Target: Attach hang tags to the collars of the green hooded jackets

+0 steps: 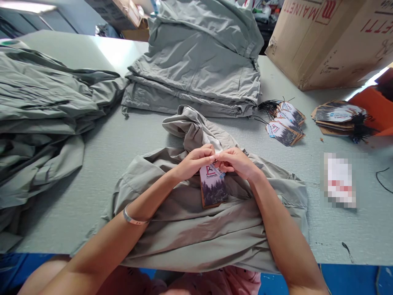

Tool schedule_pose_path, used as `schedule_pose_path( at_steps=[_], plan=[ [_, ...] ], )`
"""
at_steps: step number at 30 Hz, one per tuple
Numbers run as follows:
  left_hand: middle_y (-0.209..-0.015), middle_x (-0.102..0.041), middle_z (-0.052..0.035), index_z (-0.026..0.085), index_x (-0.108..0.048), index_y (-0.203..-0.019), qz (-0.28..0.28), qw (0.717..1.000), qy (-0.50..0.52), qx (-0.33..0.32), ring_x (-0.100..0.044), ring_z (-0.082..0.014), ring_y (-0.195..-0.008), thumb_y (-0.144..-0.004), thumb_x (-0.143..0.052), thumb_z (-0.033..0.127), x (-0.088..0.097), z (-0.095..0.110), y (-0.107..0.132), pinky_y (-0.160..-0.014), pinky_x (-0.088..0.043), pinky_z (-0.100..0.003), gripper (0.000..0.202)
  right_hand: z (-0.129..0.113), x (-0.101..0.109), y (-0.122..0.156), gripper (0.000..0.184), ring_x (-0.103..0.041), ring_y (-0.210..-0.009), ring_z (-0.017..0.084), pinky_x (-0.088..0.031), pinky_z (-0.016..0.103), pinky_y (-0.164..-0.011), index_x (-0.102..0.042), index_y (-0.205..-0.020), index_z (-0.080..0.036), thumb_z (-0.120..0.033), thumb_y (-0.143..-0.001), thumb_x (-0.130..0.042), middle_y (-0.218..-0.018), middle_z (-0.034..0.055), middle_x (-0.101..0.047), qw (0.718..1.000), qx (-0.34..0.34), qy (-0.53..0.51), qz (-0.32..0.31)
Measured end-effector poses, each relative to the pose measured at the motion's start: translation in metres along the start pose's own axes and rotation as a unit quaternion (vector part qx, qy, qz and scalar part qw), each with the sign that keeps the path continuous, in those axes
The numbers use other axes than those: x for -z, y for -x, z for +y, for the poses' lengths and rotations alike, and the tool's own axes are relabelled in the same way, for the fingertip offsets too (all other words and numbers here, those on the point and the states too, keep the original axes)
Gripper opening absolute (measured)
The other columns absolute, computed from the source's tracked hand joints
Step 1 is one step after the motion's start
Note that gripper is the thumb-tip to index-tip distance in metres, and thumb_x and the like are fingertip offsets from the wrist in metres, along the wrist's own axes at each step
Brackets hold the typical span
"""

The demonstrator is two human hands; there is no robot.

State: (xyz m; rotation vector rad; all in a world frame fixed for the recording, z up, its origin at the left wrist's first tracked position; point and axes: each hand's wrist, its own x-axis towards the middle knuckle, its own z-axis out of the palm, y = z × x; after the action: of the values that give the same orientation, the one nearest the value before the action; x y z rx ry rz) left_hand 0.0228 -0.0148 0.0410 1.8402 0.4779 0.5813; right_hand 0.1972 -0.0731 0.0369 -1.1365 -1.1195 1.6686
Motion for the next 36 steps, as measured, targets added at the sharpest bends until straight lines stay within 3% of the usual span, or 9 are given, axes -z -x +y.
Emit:
schedule_pose_path(
  at_steps=[10,16,24,31,36],
  plan=[
    [-0.067,-0.040,0.0004,0.016,-0.049,-0.055,-0.025,0.997,0.067,0.036,-0.040,-0.0124,-0.065,-0.076,-0.054,0.039,-0.001,0.001,-0.003,-0.062,-0.034,-0.026,0.031,0.003,-0.009,-0.004,0.030,-0.028,-0.036,0.005,-0.017,0.024,-0.042,-0.049,-0.043,-0.018,-0.030,-0.067,-0.062,-0.035,-0.0047,-0.040,0.999,-0.007,-0.032,0.015],
    [-0.063,-0.035,0.0028,0.016,-0.039,-0.052,0.000,0.987,0.146,0.062,-0.033,-0.0087,-0.058,-0.072,-0.057,0.036,-0.006,0.001,-0.002,-0.055,-0.029,-0.025,0.033,0.007,-0.007,-0.006,0.034,-0.028,-0.037,0.007,-0.020,0.025,-0.043,-0.045,-0.039,-0.020,-0.030,-0.069,-0.058,-0.034,-0.0044,-0.038,1.000,-0.006,-0.026,-0.005],
    [-0.065,-0.034,0.0026,0.016,-0.035,-0.051,0.024,0.985,0.162,0.055,-0.031,-0.0080,-0.057,-0.074,-0.059,0.036,-0.009,-0.002,-0.001,-0.054,-0.026,-0.024,0.039,0.008,-0.007,-0.008,0.030,-0.027,-0.036,0.006,-0.017,0.025,-0.042,-0.046,-0.038,-0.020,-0.028,-0.065,-0.058,-0.033,-0.0046,-0.037,0.998,-0.015,-0.057,0.005],
    [-0.064,-0.033,0.0035,0.016,-0.037,-0.053,0.038,0.983,0.171,0.058,-0.031,-0.0075,-0.056,-0.074,-0.061,0.039,-0.010,-0.004,-0.001,-0.054,-0.027,-0.024,0.039,0.007,-0.002,-0.008,0.031,-0.027,-0.038,0.006,-0.019,0.023,-0.041,-0.045,-0.041,-0.019,-0.029,-0.067,-0.060,-0.036,-0.0048,-0.036,0.998,-0.018,-0.057,-0.010],
    [-0.064,-0.041,0.0020,0.015,-0.049,-0.057,0.082,0.988,0.125,0.038,-0.039,-0.0098,-0.060,-0.078,-0.063,0.048,-0.010,-0.009,-0.001,-0.056,-0.033,-0.024,0.041,0.008,0.004,-0.007,0.027,-0.029,-0.039,0.005,-0.021,0.022,-0.041,-0.053,-0.051,-0.016,-0.032,-0.069,-0.066,-0.042,-0.0054,-0.039,0.995,-0.013,-0.097,0.011]
  ],
)
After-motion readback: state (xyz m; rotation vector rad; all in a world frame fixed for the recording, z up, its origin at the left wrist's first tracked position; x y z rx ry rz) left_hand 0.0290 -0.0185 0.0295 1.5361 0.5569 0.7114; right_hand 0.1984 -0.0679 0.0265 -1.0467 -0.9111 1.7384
